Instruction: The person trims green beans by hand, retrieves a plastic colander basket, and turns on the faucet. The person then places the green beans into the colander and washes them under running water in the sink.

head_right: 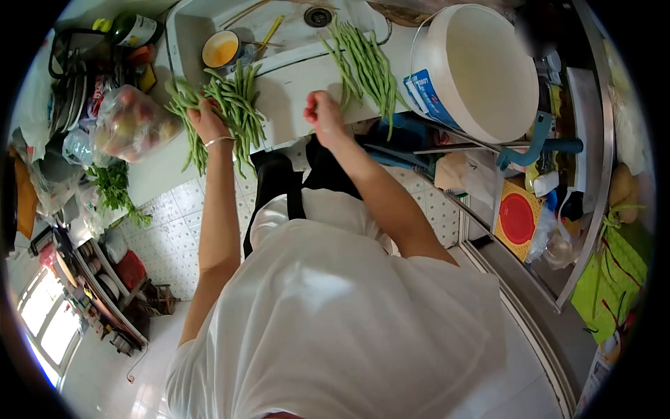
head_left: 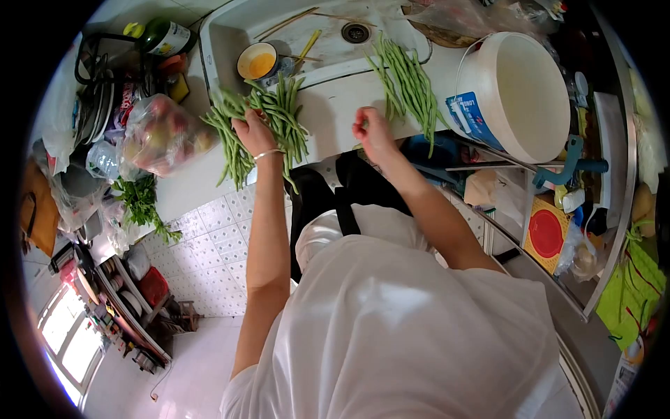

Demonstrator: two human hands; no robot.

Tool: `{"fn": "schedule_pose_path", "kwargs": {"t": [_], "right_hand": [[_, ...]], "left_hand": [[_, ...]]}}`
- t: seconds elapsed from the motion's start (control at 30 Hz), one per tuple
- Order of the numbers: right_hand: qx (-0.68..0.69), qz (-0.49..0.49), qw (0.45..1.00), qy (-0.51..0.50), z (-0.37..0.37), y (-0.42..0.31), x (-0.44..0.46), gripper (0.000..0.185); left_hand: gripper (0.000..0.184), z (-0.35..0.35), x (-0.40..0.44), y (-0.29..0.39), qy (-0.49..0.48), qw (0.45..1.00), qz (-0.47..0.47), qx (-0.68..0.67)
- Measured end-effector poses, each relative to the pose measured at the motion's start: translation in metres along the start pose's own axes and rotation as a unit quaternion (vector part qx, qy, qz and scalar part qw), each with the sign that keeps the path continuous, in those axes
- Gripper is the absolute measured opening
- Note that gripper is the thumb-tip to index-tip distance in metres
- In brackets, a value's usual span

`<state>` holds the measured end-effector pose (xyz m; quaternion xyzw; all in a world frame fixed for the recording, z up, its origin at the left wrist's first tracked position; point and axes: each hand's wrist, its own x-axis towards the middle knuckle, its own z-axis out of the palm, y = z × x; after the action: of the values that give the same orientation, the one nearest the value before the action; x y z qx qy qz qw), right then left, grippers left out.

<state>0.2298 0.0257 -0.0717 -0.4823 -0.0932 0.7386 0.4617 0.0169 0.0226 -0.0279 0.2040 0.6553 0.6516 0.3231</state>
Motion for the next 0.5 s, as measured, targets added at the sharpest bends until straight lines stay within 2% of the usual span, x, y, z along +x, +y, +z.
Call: {"fn": "schedule_pose_path", "kwargs": {"t": [0.03,0.07,0.1,0.13,0.2,0.23,0.3,0.37,0.4,0.43,0.5], "right_hand": [[-0.039,-0.026,0.999,-0.019,-0.008,-0.014,-0.007,0.02],[-0.102,-0.048,0.993,-0.033,-0.021,-0.025,-0.01,0.026],[-0.132,-0.07,0.988,-0.026,-0.033,-0.036,-0.013,0.026],[-0.166,-0.085,0.982,-0.019,-0.041,-0.048,-0.016,0.025],[-0.199,-0.096,0.975,-0.009,-0.057,-0.063,-0.02,0.023],[-0.232,-0.129,0.964,-0.016,-0.063,-0.069,-0.019,0.021],[-0.262,-0.163,0.951,-0.023,-0.07,-0.074,-0.015,0.019],[-0.3,-0.166,0.939,0.003,-0.076,-0.074,-0.009,0.019],[-0.357,-0.17,0.918,0.006,-0.083,-0.073,-0.001,0.019],[-0.356,-0.173,0.918,0.006,-0.081,-0.07,0.004,0.019],[-0.549,-0.319,0.767,0.089,-0.076,-0.059,0.014,0.019]], "left_hand": [[0.019,-0.01,0.012,-0.012,-0.016,0.983,-0.043,0.176],[0.022,-0.02,0.022,-0.034,0.003,0.935,0.053,0.351],[0.026,-0.027,0.028,-0.054,0.023,0.847,0.148,0.511],[0.026,-0.029,0.027,-0.065,0.022,0.846,0.148,0.511],[0.051,-0.033,0.024,-0.08,0.032,0.796,0.189,0.574],[0.051,-0.026,0.015,-0.07,0.031,0.795,0.188,0.575],[0.066,-0.005,-0.004,-0.053,0.052,0.787,0.111,0.605],[0.07,0.007,-0.008,-0.049,0.035,0.789,0.115,0.602],[0.063,0.019,-0.014,-0.046,0.02,0.774,0.195,0.602],[0.056,0.03,-0.018,-0.045,0.005,0.753,0.275,0.598],[0.045,0.053,-0.015,-0.062,-0.201,0.772,0.303,0.522]]}}
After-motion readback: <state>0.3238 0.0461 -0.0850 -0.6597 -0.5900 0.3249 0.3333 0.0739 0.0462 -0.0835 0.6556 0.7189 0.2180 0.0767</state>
